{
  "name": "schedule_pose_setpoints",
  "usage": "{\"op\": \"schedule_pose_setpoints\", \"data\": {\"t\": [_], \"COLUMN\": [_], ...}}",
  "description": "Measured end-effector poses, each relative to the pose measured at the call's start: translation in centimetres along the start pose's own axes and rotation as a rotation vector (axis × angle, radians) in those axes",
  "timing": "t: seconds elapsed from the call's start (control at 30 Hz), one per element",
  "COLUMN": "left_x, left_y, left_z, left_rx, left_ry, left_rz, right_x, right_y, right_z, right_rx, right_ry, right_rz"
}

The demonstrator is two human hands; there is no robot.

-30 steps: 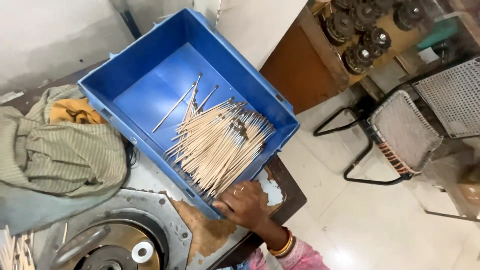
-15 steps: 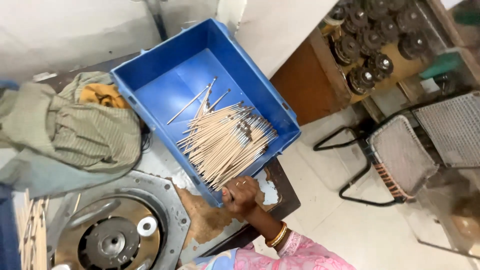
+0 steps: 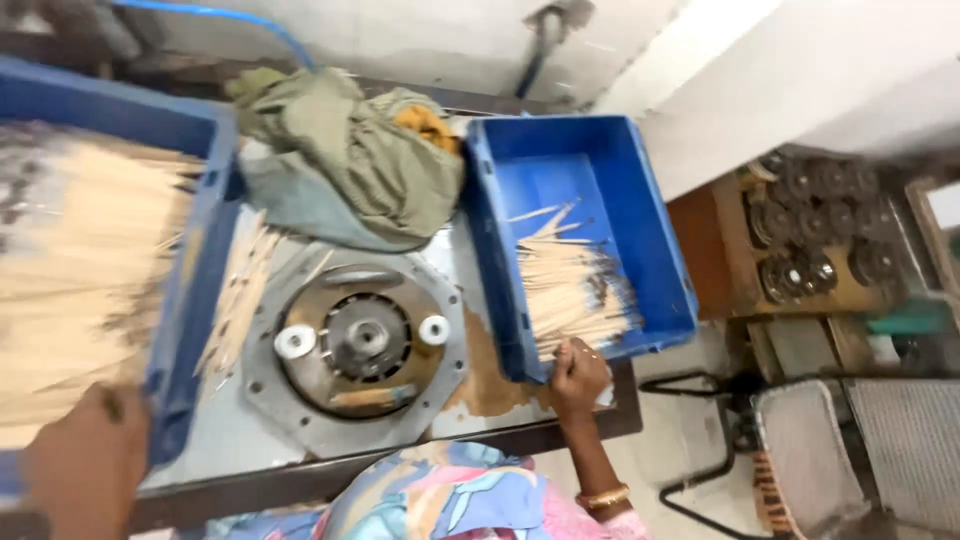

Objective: Feeding bundles of thin sticks into a rotating manufacturing machine for processing.

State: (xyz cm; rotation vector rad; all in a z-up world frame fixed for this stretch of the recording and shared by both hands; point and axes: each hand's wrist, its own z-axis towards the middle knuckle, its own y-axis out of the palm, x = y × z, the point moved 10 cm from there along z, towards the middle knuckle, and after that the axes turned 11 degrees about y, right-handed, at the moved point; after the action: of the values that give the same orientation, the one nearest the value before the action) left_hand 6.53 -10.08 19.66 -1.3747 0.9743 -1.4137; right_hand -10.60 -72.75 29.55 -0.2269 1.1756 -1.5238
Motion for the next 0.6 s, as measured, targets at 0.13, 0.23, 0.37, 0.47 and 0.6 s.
{"op": "schedule_pose_setpoints", "data": {"t": [0.13,0.23,0.37,0.47,0.6], "left_x": [0.2,-4.4,-5.5,-4.9,-5.1], "left_y": [-9.2,-9.6,-10.2,-11.5,-11.1], "left_z": [1.1,3.1,3.1,3.6,4.3], "left_rx": [0.113,0.045,0.110,0.065,-0.010], "left_ry": [0.216,0.151,0.125,0.092,0.058], "left_rz": [0.101,0.042,-0.120,-0.149,-0.127], "right_x": [-5.5,-5.0,-0.6,7.0,7.5], "right_y": [0.6,4.1,7.6,9.4,12.1], "right_z": [-2.1,-4.1,-3.7,-3.7,-2.1], "right_rx": [-0.397,-0.397,-0.201,-0.244,-0.299], "right_ry": [0.268,0.247,0.186,0.294,0.331], "right_rz": [-0.263,-0.450,-0.178,-0.313,-0.247]}}
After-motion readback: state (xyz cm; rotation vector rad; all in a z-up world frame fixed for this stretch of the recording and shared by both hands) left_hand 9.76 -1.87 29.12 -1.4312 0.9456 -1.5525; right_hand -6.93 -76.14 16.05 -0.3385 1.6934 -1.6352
